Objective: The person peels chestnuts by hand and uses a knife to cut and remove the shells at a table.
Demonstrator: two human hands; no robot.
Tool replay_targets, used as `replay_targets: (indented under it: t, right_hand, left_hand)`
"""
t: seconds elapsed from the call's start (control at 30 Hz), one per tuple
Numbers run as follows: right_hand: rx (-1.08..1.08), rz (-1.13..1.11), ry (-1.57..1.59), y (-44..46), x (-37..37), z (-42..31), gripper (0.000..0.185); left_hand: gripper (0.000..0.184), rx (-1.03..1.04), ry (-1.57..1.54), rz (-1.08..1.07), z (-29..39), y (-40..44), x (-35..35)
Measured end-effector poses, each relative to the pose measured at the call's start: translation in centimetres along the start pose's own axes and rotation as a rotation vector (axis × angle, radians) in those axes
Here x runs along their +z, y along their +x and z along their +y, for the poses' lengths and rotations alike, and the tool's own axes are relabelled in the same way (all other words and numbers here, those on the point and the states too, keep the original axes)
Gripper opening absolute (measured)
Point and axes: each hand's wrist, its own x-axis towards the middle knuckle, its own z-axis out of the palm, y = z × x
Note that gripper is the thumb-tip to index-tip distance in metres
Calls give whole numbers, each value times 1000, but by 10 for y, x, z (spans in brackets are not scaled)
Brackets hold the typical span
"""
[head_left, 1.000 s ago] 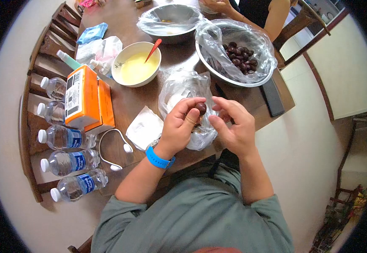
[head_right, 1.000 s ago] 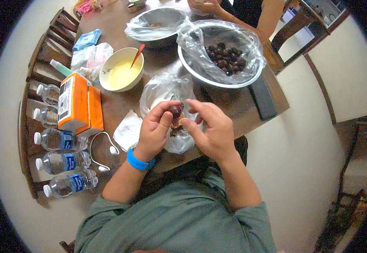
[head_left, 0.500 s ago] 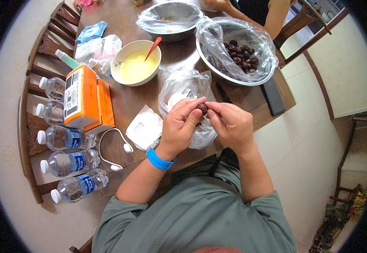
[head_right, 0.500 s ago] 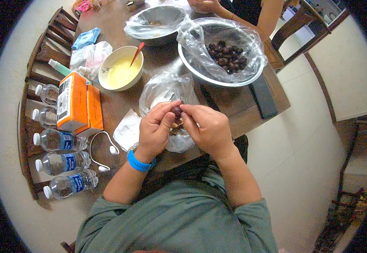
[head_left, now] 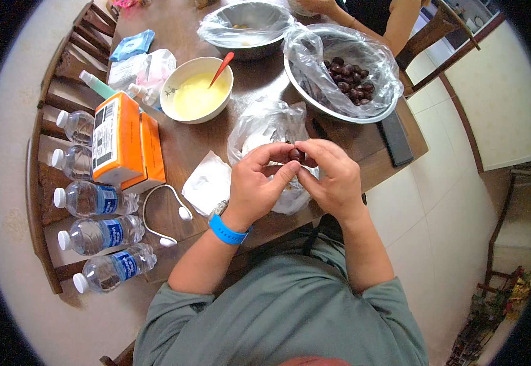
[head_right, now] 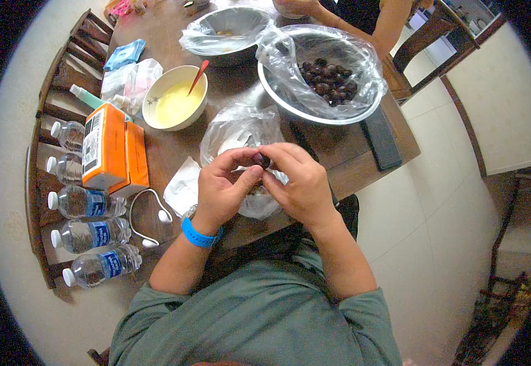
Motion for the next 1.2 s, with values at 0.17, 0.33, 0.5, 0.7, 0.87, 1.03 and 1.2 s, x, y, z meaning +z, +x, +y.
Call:
replay_targets:
  t: [0.17, 0.33, 0.5, 0.7, 0.87, 1.03, 1.2]
  right_hand:
    - [-55, 9, -75, -4, 4, 1, 35]
    - [-51, -7, -103, -6, 5, -2, 34]
    - [-47, 14, -125, -8, 8, -2, 32]
    - [9, 63, -72, -12, 17, -1, 33]
    - [194, 58, 118, -13, 18, -3, 35]
    - [541, 34, 701, -19, 23, 5, 36]
    - [569, 13, 890, -17, 19, 6, 35]
  left_hand:
    - [20, 105, 301, 49, 12, 2, -3]
    - [16, 248, 487, 104, 7, 2, -3]
    - [10, 342, 608, 132, 3, 2, 0]
    - [8, 275, 642, 168, 6, 0, -2]
    - [9, 188, 587, 211, 7, 0, -3]
    - [9, -24, 347, 206, 7, -1, -2]
    - [12, -216, -5, 185, 6, -1, -1]
